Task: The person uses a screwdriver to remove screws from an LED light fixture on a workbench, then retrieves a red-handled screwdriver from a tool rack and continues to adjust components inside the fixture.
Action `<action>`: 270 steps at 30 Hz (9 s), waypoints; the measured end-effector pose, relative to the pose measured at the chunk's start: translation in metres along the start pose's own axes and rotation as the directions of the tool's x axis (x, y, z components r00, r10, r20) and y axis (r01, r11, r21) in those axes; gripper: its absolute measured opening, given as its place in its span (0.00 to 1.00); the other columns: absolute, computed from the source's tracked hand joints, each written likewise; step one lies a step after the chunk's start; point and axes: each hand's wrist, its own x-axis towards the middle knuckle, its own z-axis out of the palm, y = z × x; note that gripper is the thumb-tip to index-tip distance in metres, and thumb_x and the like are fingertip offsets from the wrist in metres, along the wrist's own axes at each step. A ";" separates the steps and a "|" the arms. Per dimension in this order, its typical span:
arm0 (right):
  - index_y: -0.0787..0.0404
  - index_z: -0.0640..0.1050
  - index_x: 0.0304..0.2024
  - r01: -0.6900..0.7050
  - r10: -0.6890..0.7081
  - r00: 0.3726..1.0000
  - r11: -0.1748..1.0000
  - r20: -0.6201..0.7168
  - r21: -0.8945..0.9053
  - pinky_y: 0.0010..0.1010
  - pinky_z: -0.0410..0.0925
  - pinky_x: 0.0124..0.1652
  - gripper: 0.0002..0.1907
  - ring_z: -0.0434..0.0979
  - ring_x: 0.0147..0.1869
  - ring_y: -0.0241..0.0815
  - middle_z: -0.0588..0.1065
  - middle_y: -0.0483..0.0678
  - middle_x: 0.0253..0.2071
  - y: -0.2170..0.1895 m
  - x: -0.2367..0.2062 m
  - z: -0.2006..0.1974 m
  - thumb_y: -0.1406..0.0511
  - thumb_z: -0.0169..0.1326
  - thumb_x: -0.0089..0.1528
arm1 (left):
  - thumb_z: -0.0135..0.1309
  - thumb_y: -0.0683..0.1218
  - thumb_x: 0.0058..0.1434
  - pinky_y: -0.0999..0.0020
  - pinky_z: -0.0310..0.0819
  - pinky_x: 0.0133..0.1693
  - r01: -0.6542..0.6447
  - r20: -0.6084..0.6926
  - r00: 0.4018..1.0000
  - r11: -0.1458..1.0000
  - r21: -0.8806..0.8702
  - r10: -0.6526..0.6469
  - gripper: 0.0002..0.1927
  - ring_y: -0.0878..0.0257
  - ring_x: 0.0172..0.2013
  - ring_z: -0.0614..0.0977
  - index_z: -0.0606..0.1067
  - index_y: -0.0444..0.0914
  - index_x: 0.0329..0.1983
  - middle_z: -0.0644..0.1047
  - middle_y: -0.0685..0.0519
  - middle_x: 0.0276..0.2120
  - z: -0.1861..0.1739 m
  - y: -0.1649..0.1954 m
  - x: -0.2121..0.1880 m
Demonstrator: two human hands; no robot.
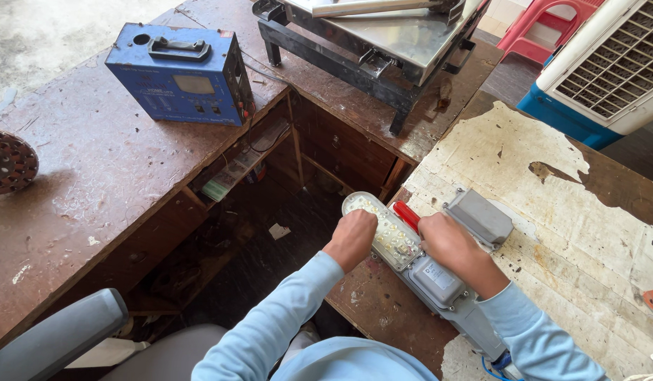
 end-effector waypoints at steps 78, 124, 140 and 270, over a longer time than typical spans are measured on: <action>0.67 0.71 0.51 -0.023 0.160 0.948 0.897 -0.277 0.441 0.35 0.72 0.32 0.16 0.73 0.28 0.42 0.73 0.53 0.37 -0.002 0.008 -0.043 0.60 0.48 0.67 | 0.61 0.37 0.47 0.60 0.73 0.23 -0.160 0.152 0.982 0.934 0.319 0.117 0.05 0.57 0.23 0.77 0.76 0.33 0.20 0.74 0.47 0.19 -0.005 0.000 0.011; 0.58 0.63 0.65 0.873 0.192 0.473 0.031 -0.860 0.487 0.23 0.66 0.39 0.16 0.68 0.40 0.31 0.71 0.45 0.45 -0.105 -0.003 -0.078 0.63 0.49 0.78 | 0.53 0.36 0.63 0.63 0.79 0.48 0.111 0.054 0.994 0.778 -0.619 -0.099 0.11 0.55 0.45 0.81 0.80 0.37 0.47 0.74 0.48 0.45 -0.019 -0.032 -0.020; 0.60 0.63 0.64 0.857 0.099 0.512 0.010 -0.853 0.515 0.22 0.67 0.39 0.19 0.70 0.40 0.32 0.71 0.46 0.43 -0.102 -0.007 -0.083 0.60 0.51 0.77 | 0.54 0.35 0.62 0.63 0.80 0.48 0.157 0.103 0.987 0.780 -0.605 -0.120 0.11 0.56 0.45 0.81 0.81 0.37 0.46 0.73 0.49 0.45 -0.017 -0.032 -0.019; 0.64 0.81 0.46 0.259 0.104 0.786 0.839 -0.609 0.478 0.26 0.76 0.36 0.08 0.86 0.35 0.39 0.82 0.52 0.39 0.009 0.007 -0.020 0.71 0.58 0.65 | 0.47 0.32 0.61 0.55 0.72 0.53 0.218 -0.345 0.845 0.852 -0.476 -0.409 0.17 0.45 0.53 0.73 0.71 0.38 0.53 0.68 0.43 0.51 0.005 0.002 0.014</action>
